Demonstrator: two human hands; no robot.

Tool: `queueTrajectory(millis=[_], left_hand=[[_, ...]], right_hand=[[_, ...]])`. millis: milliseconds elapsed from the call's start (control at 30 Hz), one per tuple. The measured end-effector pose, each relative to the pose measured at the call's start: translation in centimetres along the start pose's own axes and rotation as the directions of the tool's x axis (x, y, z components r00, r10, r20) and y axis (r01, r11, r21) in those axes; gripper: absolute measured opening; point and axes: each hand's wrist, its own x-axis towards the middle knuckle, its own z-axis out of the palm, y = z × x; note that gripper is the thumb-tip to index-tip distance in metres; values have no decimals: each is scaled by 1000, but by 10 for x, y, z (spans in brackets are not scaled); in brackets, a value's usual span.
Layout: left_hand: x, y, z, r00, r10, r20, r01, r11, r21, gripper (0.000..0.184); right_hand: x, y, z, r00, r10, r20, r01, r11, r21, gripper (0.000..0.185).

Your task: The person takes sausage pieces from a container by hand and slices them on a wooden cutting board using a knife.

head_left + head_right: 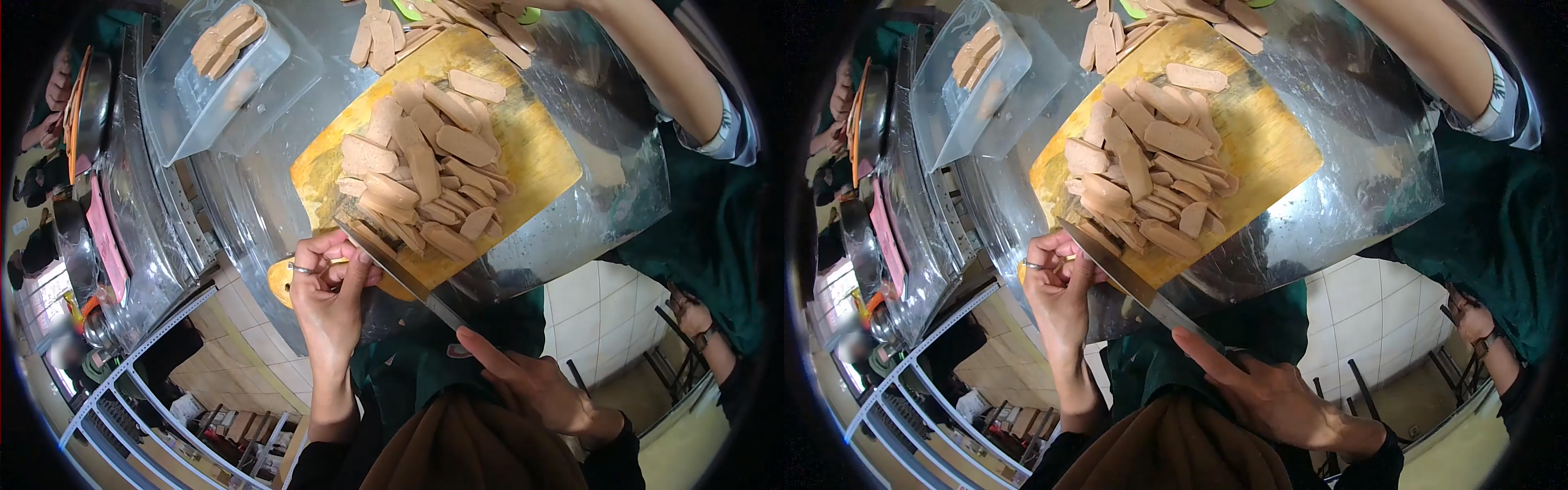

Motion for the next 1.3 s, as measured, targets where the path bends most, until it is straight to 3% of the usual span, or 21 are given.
queueTrajectory(millis=[100, 533, 633, 933, 1033, 1133, 1233, 1300], left_hand=[[-1, 3, 1, 1000, -23, -10, 23, 1000, 7, 22], [0, 3, 0, 1000, -21, -8, 21, 1000, 12, 22], [0, 2, 0, 1000, -21, -13, 21, 1000, 4, 22], [0, 5, 1, 1000, -9, 14, 9, 999, 39, 21], [0, 5, 2, 999, -32, -13, 33, 999, 41, 20], [-1, 5, 2, 1000, -19, 0, 19, 999, 44, 20], [-1, 5, 2, 999, -32, 1, 32, 999, 37, 19], [-1, 8, 4, 999, -47, -13, 48, 998, 41, 19]], right_hand=[[4, -2, -1, 1000, -24, -19, 24, 1000, 0, 77], [5, -14, -7, 978, 180, 108, -175, 983, -57, 74], [7, -14, -7, 984, 146, 103, -149, 988, 29, 73], [36, -2, 2, 998, -45, -33, 42, 996, -83, 71], [59, -22, -9, 994, 95, 60, -89, 991, -100, 61], [58, -19, -8, 999, 41, 19, -39, 994, -100, 60], [46, -3, 4, 983, -131, -127, 118, 988, -103, 67], [47, -2, 6, 981, -136, -141, 120, 986, -115, 66]])
